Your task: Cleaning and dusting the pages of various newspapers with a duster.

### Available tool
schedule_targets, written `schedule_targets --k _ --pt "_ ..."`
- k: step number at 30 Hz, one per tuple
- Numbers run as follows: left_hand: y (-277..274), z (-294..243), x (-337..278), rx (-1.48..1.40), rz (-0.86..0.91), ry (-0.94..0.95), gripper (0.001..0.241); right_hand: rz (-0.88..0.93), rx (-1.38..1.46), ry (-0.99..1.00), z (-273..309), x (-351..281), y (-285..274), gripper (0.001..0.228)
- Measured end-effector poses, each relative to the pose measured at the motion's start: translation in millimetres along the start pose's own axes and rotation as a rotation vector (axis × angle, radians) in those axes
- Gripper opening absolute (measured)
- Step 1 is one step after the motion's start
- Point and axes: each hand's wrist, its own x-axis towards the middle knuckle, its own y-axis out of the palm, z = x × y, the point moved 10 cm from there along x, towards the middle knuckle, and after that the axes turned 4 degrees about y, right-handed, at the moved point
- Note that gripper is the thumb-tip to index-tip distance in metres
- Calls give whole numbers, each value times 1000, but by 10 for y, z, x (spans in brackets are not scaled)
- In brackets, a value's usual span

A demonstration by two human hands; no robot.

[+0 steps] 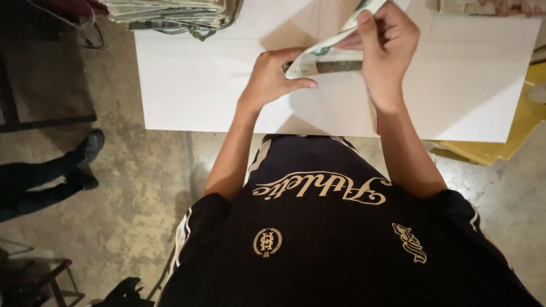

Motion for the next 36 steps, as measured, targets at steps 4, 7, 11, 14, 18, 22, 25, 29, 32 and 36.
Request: schedule_targets --k 4,7,11,14,18,22,25,29,32,36 --pt "86 95 238 -3 71 7 45 16 20 -49 266 113 -46 23" --pt "82 547 357 -174 40 -52 28 -11 1 -35 216 115 -261 26" --pt "9 1158 536 -671 -136 -137 31 -208 -300 104 -850 -386 -1077 17" --pt "164 1724 599 -546 -142 -201 35 -249 -828 214 -1594 -1142 -1519 34" --pt "652 2650 561 -576 -211 -359 65 -244 -1000 366 -2221 -2150 -1683 49" --pt "708 2515 385 -384 -292 -522 118 -86 -999 685 -2844 -2718 -1702 28" --pt "749 2635 -81 251 -224 -551 121 -226 -832 640 -2703 -2742 -1743 9" --pt "1043 2166 -527 566 -23 -456 107 -513 -682 740 -2436 -2594 -1846 17" --pt "1228 2326 -1061 569 70 -609 107 -464 -612 773 -2679 -2541 -1759 24" --pt "1398 2290 -1283 658 18 -368 107 -189 -716 633 -2680 -2164 -1215 16"
